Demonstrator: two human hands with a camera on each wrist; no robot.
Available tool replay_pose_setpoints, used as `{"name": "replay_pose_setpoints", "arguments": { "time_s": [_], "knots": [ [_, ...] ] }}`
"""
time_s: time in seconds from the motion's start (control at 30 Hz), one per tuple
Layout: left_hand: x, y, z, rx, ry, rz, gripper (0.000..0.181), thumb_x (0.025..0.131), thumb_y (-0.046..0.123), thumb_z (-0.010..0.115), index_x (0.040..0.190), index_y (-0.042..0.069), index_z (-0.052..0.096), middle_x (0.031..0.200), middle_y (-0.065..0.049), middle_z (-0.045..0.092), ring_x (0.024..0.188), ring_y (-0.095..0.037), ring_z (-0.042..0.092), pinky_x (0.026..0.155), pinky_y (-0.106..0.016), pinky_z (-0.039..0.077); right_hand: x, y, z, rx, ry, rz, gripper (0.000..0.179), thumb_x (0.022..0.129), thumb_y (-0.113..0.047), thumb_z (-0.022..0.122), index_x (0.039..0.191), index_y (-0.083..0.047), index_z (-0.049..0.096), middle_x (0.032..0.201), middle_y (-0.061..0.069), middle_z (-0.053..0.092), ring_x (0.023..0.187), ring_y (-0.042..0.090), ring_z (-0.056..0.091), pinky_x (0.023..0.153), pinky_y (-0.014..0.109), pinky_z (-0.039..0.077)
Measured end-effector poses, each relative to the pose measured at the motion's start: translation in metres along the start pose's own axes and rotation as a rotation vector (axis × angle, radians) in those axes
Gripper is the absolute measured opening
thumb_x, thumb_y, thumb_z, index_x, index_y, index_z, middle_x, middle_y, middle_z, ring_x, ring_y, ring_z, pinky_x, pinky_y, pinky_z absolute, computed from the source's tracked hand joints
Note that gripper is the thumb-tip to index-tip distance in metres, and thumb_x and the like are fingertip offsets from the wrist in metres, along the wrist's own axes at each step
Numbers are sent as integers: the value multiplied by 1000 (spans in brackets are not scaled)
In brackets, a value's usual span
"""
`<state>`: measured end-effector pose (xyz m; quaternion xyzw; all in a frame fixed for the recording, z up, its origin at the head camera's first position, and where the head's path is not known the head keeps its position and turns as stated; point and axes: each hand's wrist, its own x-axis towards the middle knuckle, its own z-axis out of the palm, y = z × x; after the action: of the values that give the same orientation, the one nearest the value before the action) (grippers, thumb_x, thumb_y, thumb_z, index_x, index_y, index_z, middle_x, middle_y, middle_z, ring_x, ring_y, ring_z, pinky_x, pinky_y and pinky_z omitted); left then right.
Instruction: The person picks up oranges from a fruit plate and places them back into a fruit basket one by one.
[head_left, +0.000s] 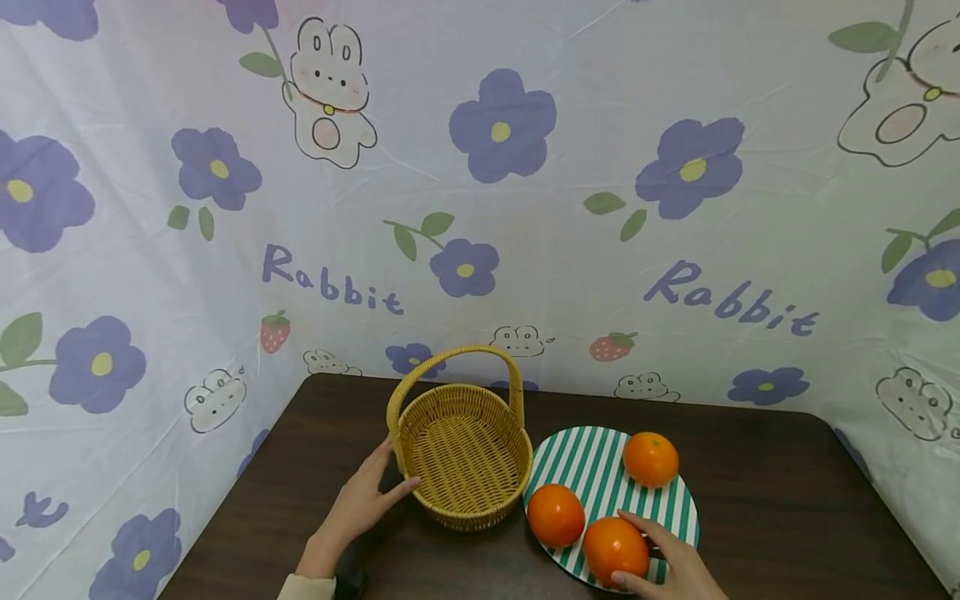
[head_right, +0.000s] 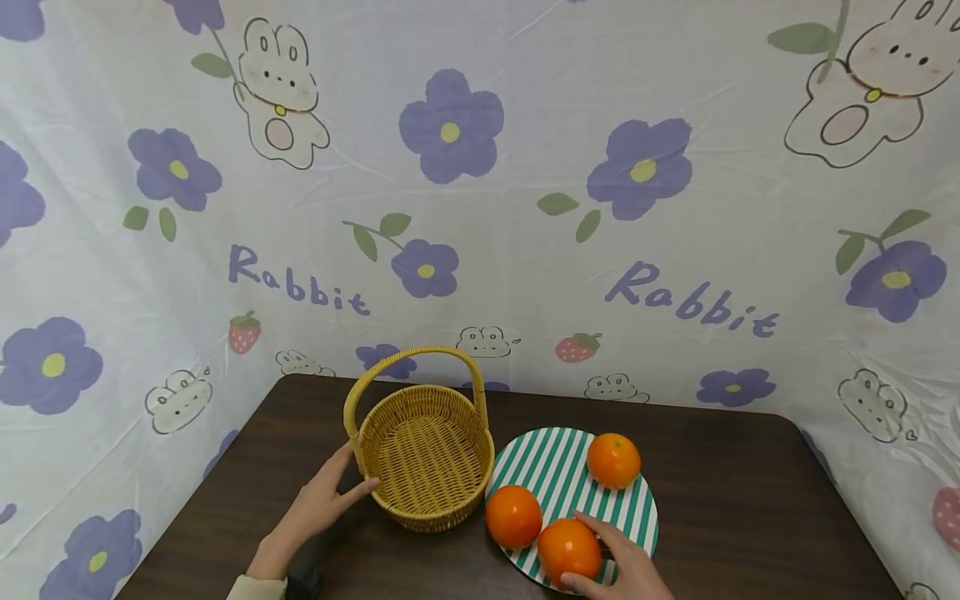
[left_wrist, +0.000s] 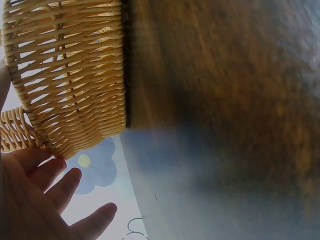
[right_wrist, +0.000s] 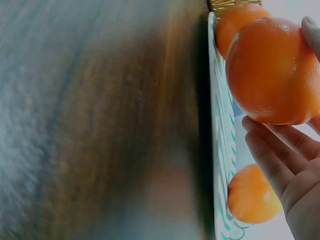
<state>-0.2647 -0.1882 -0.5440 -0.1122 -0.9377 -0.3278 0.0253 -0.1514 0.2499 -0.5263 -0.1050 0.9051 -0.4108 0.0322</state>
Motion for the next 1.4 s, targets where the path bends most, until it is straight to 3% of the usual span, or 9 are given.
{"name": "replay_pose_setpoints", "arguments": {
  "time_s": [0.13,0.37,0.53,1.17,1.4],
  "knots": [
    [0,-2,1,6,4,7,84,82,62,55,149,32,15,154,2,18,137,-30,27,103,-59,32,0,-3,-3,-36,51,-32,69,77,-41,72,134,-12,47,122,10,57,95,10,58,72,24,53],
    [0,-3,1,26,11,35,86,82,64,53,150,26,17,154,2,18,137,-30,29,103,-58,32,5,-14,-8,-28,113,-28,68,78,-38,73,135,-13,47,127,9,55,99,15,59,78,28,54],
    [1,-5,1,47,25,70,85,82,62,54,150,24,19,154,3,18,136,-29,30,104,-55,33,11,-21,-10,-46,162,-70,64,79,-37,72,134,-16,47,128,7,55,102,18,59,80,33,54],
    [1,-9,4,82,53,77,84,82,64,53,149,26,18,153,2,21,134,-30,35,103,-56,34,38,-45,-5,-21,232,-202,66,77,-36,74,135,-19,47,126,3,56,102,20,59,77,26,55],
    [2,-9,3,82,48,87,85,82,66,51,149,23,21,153,0,21,136,-31,31,108,-58,25,44,-52,-4,-16,239,-223,65,77,-36,75,134,-17,49,123,3,58,100,19,60,78,26,55]
  ]
}}
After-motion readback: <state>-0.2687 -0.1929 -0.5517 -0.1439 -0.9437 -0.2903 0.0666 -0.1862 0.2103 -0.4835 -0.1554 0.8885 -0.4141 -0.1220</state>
